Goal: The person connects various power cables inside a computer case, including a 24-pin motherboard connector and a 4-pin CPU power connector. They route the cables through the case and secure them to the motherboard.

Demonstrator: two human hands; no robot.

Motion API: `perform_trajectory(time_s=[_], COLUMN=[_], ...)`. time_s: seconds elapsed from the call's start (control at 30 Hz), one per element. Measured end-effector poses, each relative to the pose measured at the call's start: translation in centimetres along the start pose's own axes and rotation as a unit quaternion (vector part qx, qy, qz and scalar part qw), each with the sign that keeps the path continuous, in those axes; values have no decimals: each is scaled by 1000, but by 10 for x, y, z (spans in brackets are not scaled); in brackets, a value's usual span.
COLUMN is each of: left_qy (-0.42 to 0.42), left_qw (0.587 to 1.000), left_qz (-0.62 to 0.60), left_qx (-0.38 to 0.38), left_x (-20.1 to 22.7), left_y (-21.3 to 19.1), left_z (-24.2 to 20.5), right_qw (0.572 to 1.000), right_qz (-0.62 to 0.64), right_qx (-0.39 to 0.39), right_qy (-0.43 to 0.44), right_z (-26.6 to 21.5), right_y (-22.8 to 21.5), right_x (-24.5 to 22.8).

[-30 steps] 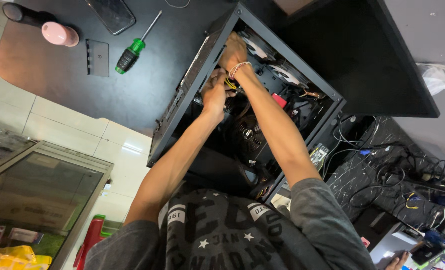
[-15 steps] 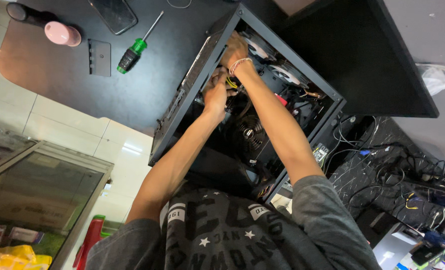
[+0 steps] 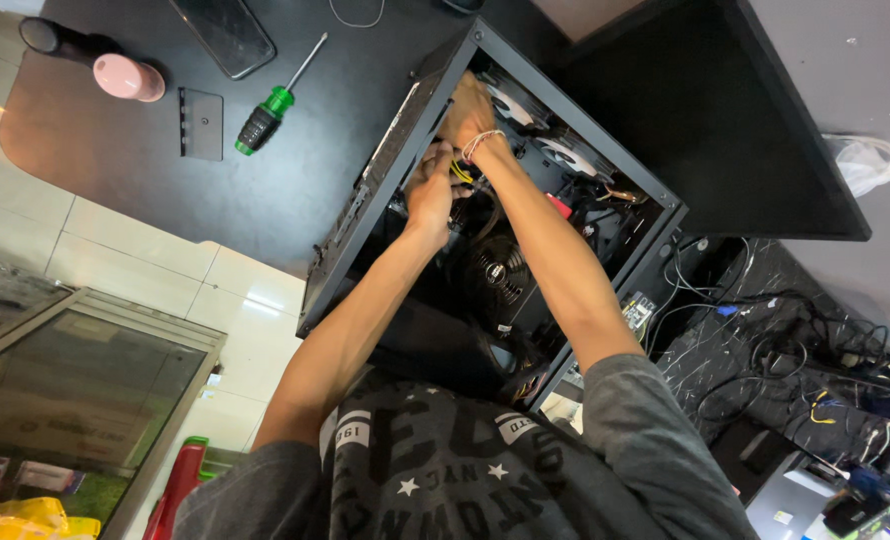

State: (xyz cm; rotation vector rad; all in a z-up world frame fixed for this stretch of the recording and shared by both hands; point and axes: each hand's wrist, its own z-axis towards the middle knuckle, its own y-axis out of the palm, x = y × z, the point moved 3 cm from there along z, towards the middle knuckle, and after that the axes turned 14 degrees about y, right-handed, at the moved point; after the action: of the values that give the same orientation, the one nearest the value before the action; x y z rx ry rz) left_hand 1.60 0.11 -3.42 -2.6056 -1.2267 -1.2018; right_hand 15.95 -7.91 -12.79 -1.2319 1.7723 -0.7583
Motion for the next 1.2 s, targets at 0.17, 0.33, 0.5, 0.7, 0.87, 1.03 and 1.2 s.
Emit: perform_trajectory(time_s=[0.17,0.33,0.5,0.7,0.87,1.03,1.2], left_qy=[-3,62,59,157,200,231,255], left_qw=[1000,997,982,967,953,951,938], left_qz=[-7,9,24,47,90,90,93], left_qx=[2,-53,-176,-196,-209,-185,-214], left_x=[-4,-5,-19,-33,-41,-30,-2], left_y=[-1,0,9,-2,-3,1,14], left_z=[3,-6,-7,4,17,16,5], right_qw=[998,995,994,987,988,987,922], right_qz=[-47,41,-5,29,74,137,378], right_qx=[-45,-60,45,156,132,77,-55], right_qy=[23,66,-102,-20,-9,25,-64], right_z=[-1,-61,-97,-98,-88,-119,-179], right_y=[-5,-57,-99,-70,-45,-83,-126], right_x=[-5,-27,-35,45,87,83,47])
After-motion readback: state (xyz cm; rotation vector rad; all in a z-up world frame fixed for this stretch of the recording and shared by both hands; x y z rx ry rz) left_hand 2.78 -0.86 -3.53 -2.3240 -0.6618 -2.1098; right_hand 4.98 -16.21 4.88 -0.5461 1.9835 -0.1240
